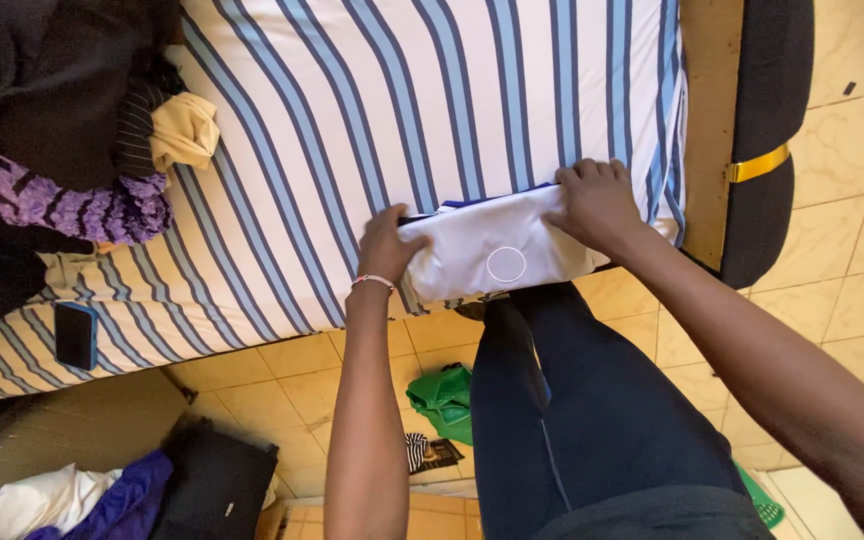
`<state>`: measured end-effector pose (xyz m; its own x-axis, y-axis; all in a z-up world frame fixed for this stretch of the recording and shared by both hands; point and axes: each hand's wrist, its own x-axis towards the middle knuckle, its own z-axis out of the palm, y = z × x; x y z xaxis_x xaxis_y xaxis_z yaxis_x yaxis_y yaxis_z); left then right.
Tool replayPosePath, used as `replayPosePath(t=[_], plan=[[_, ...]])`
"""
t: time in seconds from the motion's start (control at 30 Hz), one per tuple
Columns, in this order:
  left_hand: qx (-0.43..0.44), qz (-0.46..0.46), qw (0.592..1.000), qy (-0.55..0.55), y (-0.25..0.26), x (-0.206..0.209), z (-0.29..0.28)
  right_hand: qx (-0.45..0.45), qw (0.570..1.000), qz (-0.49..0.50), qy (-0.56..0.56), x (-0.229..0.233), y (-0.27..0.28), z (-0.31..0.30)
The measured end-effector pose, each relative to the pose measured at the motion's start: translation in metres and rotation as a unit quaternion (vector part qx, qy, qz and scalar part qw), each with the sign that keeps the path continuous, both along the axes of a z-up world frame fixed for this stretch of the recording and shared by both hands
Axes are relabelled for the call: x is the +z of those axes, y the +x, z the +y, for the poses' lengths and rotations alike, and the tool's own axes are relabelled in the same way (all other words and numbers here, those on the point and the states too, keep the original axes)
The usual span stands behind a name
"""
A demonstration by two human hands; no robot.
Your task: The person folds a white and black short-sleeved shirt on a bed, then places it into an open suitcase. The person then picks up a small white cloth item, folds it, and places it into the suitcase as well.
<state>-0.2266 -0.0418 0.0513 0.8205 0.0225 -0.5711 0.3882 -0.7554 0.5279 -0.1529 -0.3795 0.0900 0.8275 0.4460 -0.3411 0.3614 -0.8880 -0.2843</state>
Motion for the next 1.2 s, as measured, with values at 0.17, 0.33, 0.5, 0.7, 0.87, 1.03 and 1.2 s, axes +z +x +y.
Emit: replayPosePath(t=[0.17,0.33,0.5,0.7,0.87,1.03,1.2], plan=[[-0.178,0.278,0.942,0.064,0.032,-0.006,-0.037,0.011,0.907,0.404,-0.123,-0.038,0.032,0.012],[-0.054,0.272,0.958,-0.073,0.080,0.012,-0.020,0.071,0.920,0.380,-0.061,-0.029,0.085,0.011],[0.021,-0.057,0.998,-0.022,0.115,0.085,-0.010,0.051,0.988,0.127,0.077,0.056,0.151,0.010],[0.019,-0.259,0.964,0.061,0.112,0.074,-0.031,0.112,0.987,-0.012,0.117,0.056,0.163,0.013],[-0.034,-0.155,0.984,0.084,0.081,0.020,-0.038,0.137,0.980,0.123,0.074,0.026,0.143,-0.003],[0.048,-0.147,0.988,0.027,0.050,0.019,-0.022,-0.085,0.961,0.230,0.125,0.016,0.125,-0.041],[0.462,0.028,0.861,-0.212,0.059,-0.006,0.006,-0.436,0.805,0.279,0.291,-0.032,0.138,-0.062]])
